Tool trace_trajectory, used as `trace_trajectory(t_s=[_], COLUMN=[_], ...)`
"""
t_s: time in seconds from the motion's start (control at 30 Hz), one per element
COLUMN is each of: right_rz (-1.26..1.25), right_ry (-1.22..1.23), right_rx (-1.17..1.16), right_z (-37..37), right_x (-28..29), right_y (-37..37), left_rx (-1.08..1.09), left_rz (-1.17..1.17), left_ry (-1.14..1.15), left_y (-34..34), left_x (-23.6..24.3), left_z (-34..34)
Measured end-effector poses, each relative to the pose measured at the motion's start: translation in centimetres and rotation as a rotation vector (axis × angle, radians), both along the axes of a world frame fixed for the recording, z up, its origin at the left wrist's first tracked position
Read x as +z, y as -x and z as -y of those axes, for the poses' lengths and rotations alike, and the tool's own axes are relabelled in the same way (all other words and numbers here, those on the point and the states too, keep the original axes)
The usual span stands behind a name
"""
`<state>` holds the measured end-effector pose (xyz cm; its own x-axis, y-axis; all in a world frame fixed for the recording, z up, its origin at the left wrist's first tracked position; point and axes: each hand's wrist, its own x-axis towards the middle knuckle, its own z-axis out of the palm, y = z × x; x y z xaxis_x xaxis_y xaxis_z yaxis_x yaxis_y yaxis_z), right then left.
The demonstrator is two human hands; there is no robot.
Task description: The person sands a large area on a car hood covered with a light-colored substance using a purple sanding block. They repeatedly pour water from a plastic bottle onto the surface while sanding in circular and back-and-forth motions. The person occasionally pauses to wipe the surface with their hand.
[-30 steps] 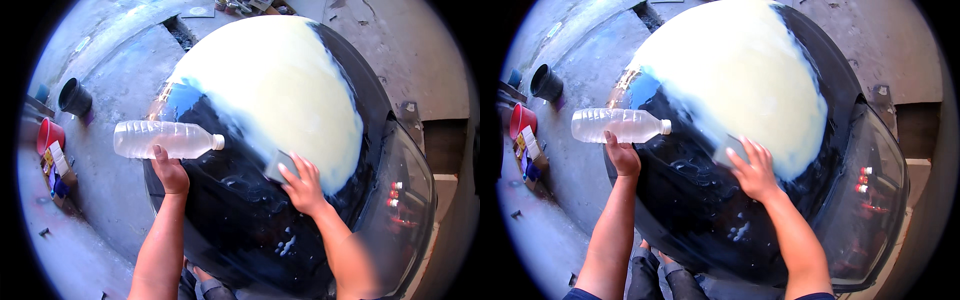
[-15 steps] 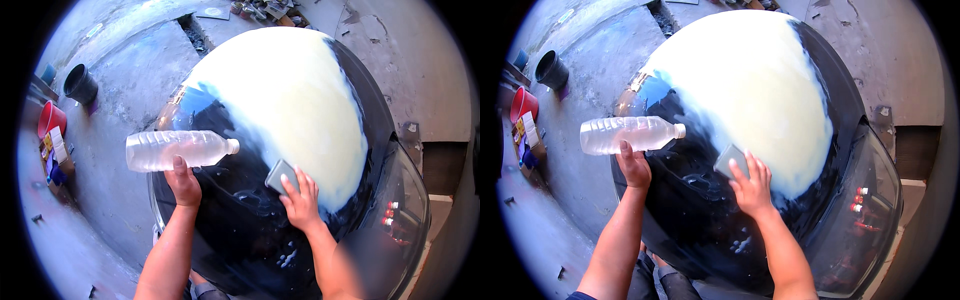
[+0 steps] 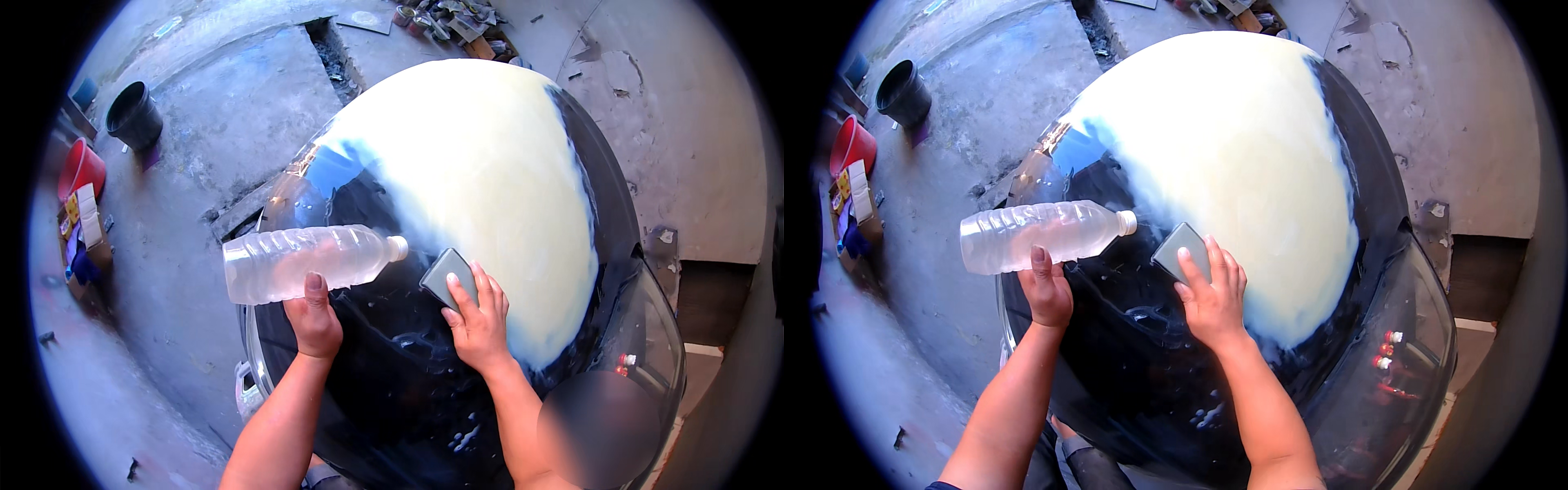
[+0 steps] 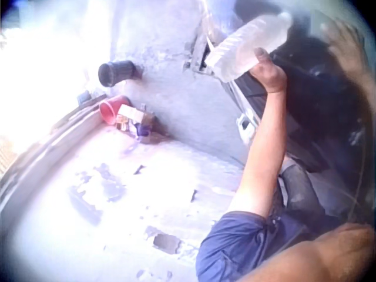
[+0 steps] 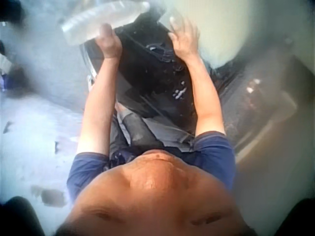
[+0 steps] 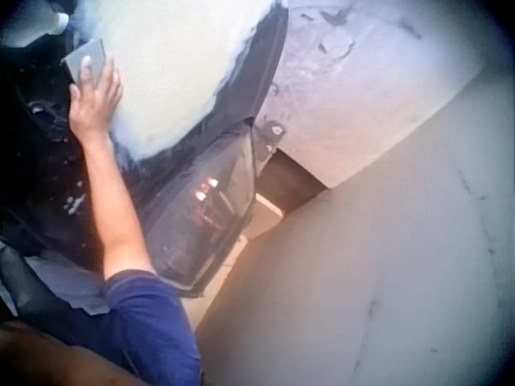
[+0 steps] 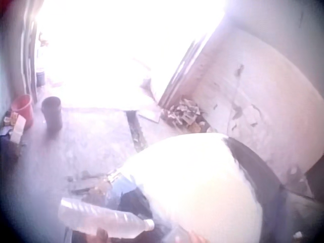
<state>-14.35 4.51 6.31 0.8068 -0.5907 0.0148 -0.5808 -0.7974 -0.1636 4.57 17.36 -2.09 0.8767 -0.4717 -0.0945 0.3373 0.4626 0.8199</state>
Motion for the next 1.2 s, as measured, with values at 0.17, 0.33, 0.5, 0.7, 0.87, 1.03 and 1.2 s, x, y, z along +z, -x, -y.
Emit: trace_trajectory(t_s=[0.17, 0.33, 0.5, 0.7, 0.87, 1.03, 1.2], right_rz=[0.046, -0.036, -0.01, -0.002, -0.118, -0.038, -0.055], right_ry=[0.209, 0.197, 0.082, 0.25, 0.217, 0.1, 0.146], right_rx=[-0.013, -0.23, 0.03, -0.047, -0.283, 0.05, 0.099], right_z=[9.7, 15.9, 3.1, 11.9, 18.2, 5.1, 8.3], right_x=[-3.2, -3.0, -1.9, -4.2, -3.3, -3.0, -3.6], right_y=[-7.2, -12.4, -5.4, -10.4, -16.9, -8.8, -11.5], left_rx=[-0.049, -0.039, -0.044, -0.048, -0.008, 0.057, 0.056], left_rz=[0.063, 0.038, 0.11, 0.041, 0.01, 0.016, -0.021], left_ry=[0.012, 0.038, -0.08, -0.032, 0.028, -0.057, 0.006], left_y=[0.1, 0.5, -0.1, 0.7, 0.8, 0.8, 0.9], left_x=[-0.7, -0.7, -1.1, -0.6, 0.1, -0.2, 0.4], left_z=[-0.1, 0.7, -0.9, 0.4, 1.3, -0.2, 0.3])
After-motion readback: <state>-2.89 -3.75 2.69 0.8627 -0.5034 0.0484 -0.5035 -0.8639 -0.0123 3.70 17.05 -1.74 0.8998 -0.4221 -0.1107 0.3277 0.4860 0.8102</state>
